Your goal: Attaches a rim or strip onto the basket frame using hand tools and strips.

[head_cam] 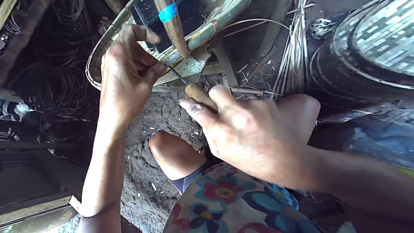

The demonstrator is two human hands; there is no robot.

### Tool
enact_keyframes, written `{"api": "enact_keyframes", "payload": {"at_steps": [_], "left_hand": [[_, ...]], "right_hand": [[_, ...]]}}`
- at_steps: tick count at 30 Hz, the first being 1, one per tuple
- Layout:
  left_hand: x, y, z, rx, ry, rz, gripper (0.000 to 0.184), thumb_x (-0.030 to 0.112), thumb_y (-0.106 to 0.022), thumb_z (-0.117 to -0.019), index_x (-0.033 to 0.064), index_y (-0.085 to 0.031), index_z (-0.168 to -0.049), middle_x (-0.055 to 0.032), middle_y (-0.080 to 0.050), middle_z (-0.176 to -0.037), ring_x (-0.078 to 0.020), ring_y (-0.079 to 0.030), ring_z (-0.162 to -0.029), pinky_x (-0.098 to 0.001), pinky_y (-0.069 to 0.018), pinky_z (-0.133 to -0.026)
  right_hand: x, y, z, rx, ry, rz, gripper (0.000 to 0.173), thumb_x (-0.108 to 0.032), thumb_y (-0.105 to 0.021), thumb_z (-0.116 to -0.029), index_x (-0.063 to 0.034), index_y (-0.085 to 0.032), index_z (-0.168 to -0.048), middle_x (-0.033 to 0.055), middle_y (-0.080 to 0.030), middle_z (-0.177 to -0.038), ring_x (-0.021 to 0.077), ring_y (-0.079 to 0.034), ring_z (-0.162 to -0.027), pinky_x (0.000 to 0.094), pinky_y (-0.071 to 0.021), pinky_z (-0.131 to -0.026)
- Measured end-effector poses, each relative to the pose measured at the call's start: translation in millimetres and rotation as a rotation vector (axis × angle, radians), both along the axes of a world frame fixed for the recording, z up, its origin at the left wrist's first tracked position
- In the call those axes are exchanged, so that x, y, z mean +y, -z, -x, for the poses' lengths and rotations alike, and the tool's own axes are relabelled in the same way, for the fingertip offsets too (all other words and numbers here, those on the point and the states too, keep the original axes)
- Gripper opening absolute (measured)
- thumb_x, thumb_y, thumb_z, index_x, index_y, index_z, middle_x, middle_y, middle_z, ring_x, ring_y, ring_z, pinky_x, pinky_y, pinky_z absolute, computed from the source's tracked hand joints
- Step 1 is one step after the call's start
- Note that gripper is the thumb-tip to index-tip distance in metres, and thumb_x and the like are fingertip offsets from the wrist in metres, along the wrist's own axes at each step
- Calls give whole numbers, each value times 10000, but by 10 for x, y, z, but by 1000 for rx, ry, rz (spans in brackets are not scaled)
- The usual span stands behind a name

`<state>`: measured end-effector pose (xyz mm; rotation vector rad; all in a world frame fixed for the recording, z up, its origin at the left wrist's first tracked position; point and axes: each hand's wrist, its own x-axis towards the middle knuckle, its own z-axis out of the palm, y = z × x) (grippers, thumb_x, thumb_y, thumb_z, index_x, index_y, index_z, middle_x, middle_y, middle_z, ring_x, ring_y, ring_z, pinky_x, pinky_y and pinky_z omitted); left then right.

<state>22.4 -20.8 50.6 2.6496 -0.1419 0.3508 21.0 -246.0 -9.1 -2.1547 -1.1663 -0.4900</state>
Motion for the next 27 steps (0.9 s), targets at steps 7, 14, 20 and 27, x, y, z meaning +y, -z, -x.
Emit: {"api": "enact_keyframes", "payload": {"at_steps": [7, 14, 20, 27], "left_hand": [[-24, 49, 36, -14, -33, 4, 417, 146, -691, -944, 39, -514, -1306, 42, -713, -942, 27, -669, -772, -159, -560, -726], [-48, 204, 134, -43, -89, 86, 486, 165, -614, -1014, -10, -424, -1426, -15, -711, -1089, 14, -674, -913, -167, -551, -839], [-56, 326, 124, -137, -46, 152, 487, 128, -593, -1020, -89, -381, -1401, -24, -698, -1060, 8, -669, -908, -182, -558, -844], [-88, 372, 147, -155, -106, 81, 538, 163, -592, -1012, -12, -357, -1463, 15, -724, -1102, -36, -654, -958, -360, -467, -928]], "right_hand": [[189, 429, -338, 872, -305, -564, 364, -48, -551, -1004, -48, -647, -1356, 43, -721, -967, 54, -583, -585, 211, -507, -512], [586, 865, -430, 468, -306, -474, 274, -116, -603, -989, -149, -743, -1222, 147, -651, -1018, 207, -621, -728, 377, -518, -602], [568, 543, -244, 1625, -1297, -1085, 245, -152, -319, -1087, -211, -520, -1215, 0, -661, -835, 22, -536, -469, 153, -445, -390], [654, 970, -198, 766, -503, -577, 259, -108, -596, -959, -66, -720, -1183, 73, -645, -955, 93, -570, -626, 286, -513, -537]]}}
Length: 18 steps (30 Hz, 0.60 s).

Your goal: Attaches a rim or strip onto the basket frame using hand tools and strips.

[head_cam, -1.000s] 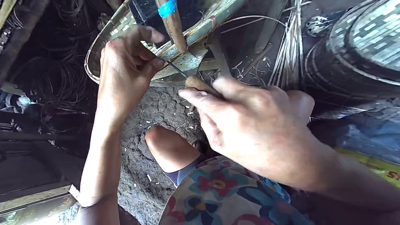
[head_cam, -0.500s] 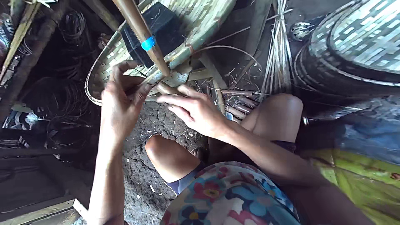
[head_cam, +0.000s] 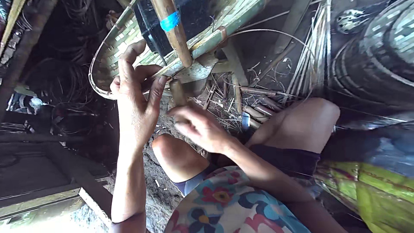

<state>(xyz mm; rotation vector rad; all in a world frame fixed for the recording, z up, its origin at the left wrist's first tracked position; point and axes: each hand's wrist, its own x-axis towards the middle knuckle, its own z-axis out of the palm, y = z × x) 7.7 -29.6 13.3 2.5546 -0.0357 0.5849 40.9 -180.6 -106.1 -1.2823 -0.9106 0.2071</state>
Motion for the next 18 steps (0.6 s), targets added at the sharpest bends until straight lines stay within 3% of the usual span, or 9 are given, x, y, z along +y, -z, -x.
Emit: {"api": "enact_keyframes", "payload": {"at_steps": [2, 3, 5, 7, 9, 11, 14, 16, 18], "left_hand": [[-38, -56, 60, 61, -24, 17, 510, 124, -590, -1009, 14, -365, -1453, 15, -717, -1126, -35, -660, -980, -342, -473, -931], [-50, -79, 80, 82, -24, 38, 511, 111, -589, -1011, 11, -359, -1456, 4, -707, -1138, -29, -661, -975, -299, -494, -908], [-36, -85, 86, 87, 12, 88, 496, 100, -575, -1025, -24, -344, -1447, -13, -681, -1121, -13, -671, -946, -205, -564, -853], [-17, -50, 70, 65, 31, 128, 497, 116, -579, -1028, -19, -341, -1443, -1, -681, -1121, -12, -676, -949, -200, -570, -854], [7, -12, 40, 39, 33, 114, 507, 147, -575, -1034, -17, -339, -1451, 16, -673, -1117, 3, -665, -931, -194, -563, -845], [21, -5, 30, 35, 27, 96, 493, 159, -569, -1037, -12, -351, -1445, 30, -665, -1110, 19, -649, -909, -195, -548, -840], [32, 4, 35, 25, 7, 48, 454, 181, -570, -1039, 16, -390, -1422, 38, -669, -1103, 28, -632, -915, -214, -520, -861], [20, 20, 28, 16, -16, -26, 454, 219, -553, -1050, 25, -399, -1431, 32, -675, -1129, 25, -623, -952, -255, -492, -922], [3, 50, 1, -13, -45, -93, 447, 244, -525, -1063, 17, -424, -1435, -16, -684, -1146, -18, -612, -994, -364, -402, -1000]], "right_hand": [[26, -312, 64, 145, -255, -232, 117, -25, -563, -956, -14, -648, -1036, 27, -587, -698, 42, -481, -454, 200, -433, -390], [-12, -443, 21, 352, -476, -420, 115, -14, -452, -991, -45, -562, -1003, -18, -542, -663, 4, -451, -448, 157, -388, -390], [-91, -447, -132, 666, -713, -680, 176, -196, -376, -1030, -200, -529, -943, -43, -590, -619, 17, -512, -427, 159, -401, -376], [-146, -124, -254, 564, -569, -587, 208, -256, -397, -1044, -193, -578, -963, -5, -710, -781, 82, -667, -611, 233, -545, -524], [-156, 28, -226, 410, -437, -364, 219, -109, -423, -1022, -35, -619, -1088, 42, -705, -1042, 91, -683, -830, 284, -592, -731], [-72, -164, -216, 376, -460, -333, 340, -71, -462, -1026, 70, -571, -1315, 110, -663, -1187, 81, -664, -815, 268, -587, -710], [28, -589, -320, 680, -552, -380, 381, -76, -350, -1057, -32, -483, -1410, 56, -611, -944, 76, -552, -555, 218, -515, -487], [-65, -618, -183, 788, -519, -333, 201, -106, -334, -1095, -78, -509, -1191, -7, -491, -665, 55, -439, -430, 193, -420, -383], [-304, -371, 71, 665, -482, -226, 212, -139, -361, -1088, -58, -550, -1140, -26, -456, -587, 39, -455, -415, 191, -437, -397]]}}
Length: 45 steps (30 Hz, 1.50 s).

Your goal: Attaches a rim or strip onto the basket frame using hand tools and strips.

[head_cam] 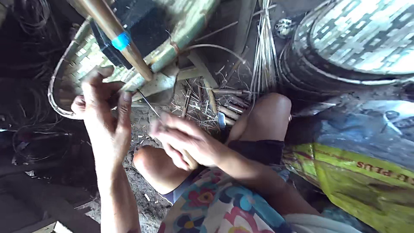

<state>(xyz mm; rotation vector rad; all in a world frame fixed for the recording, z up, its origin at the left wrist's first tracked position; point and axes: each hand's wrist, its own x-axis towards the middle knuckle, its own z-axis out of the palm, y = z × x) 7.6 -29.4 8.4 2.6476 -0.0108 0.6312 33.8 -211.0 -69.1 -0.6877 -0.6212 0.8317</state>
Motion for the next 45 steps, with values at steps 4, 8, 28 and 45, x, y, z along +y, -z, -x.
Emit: {"api": "enact_keyframes", "payload": {"at_steps": [4, 8, 28, 45], "left_hand": [[-31, 44, 61, -91, -7, 9, 503, 246, -550, -1054, 34, -387, -1480, -15, -686, -1206, -77, -618, -1048, -374, -424, -967], [30, 189, 108, -521, 104, 306, 433, 182, -607, -1031, 86, -465, -1429, 28, -621, -1339, -126, -607, -1230, -330, -514, -1037], [-259, 487, 219, -158, 366, -190, 361, 335, -536, -1057, 60, -765, -1105, -140, -709, -1202, -323, -585, -1277, -470, -354, -1172], [271, -209, 1334, -544, 301, 287, 324, 399, -509, -1056, 267, -621, -783, 147, -607, -769, 2, -613, -831, -202, -494, -824]], "right_hand": [[-236, 818, 191, -345, 148, 443, 278, -111, -431, -1067, -22, -657, -1201, 12, -605, -792, 21, -557, -583, 184, -511, -543], [-225, 939, -8, -794, 425, 861, 301, -99, -545, -1027, -18, -688, -1279, 240, -607, -1356, 347, -632, -1212, 495, -509, -1035], [-1355, -215, -1109, -1137, 978, 1088, 479, -252, -304, -1127, 86, -618, -1256, 384, -645, -1110, 508, -644, -1009, 642, -469, -894], [-2076, 355, -763, -730, 167, 165, 187, -271, -567, -1048, -250, -743, -1106, -174, -728, -958, -86, -662, -841, 112, -547, -756]]}}
